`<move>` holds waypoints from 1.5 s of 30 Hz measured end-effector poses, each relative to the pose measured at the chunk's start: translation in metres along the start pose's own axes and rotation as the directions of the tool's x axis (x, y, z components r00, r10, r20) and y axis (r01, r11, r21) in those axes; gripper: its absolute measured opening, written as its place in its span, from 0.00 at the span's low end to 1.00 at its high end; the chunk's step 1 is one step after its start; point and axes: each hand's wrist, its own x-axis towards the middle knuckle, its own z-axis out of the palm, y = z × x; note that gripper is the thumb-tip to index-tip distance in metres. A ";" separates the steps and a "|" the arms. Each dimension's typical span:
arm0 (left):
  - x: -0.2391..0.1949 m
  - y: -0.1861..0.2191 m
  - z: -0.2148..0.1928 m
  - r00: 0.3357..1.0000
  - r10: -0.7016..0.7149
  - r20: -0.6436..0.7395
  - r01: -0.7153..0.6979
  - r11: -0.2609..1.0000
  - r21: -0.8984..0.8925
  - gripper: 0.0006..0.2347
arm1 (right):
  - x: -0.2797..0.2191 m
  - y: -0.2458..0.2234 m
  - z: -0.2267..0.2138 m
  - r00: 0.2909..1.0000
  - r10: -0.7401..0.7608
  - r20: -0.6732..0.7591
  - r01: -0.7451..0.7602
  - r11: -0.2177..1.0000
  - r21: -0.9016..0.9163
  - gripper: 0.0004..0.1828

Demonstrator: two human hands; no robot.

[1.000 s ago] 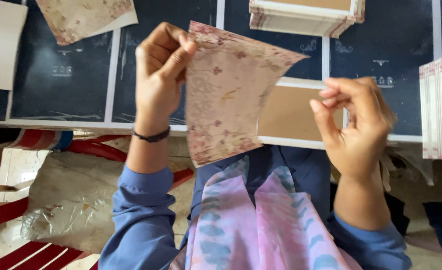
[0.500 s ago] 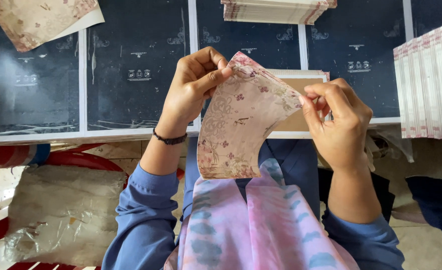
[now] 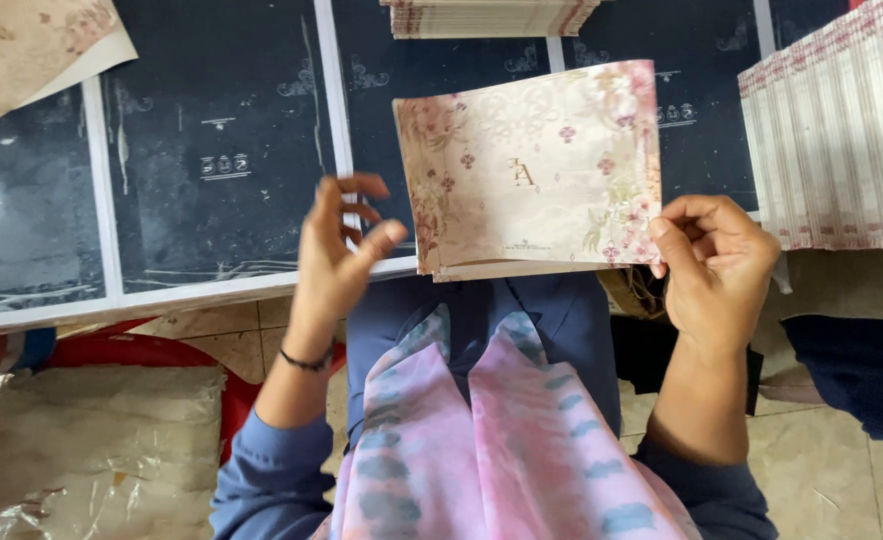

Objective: Organizing and stacking printed cards on a work table in a print shop.

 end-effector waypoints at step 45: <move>-0.026 -0.058 0.042 0.988 -0.142 0.060 0.132 0.982 0.138 0.03 | -0.009 0.121 -0.012 0.993 0.107 0.047 -0.111 0.989 0.096 0.06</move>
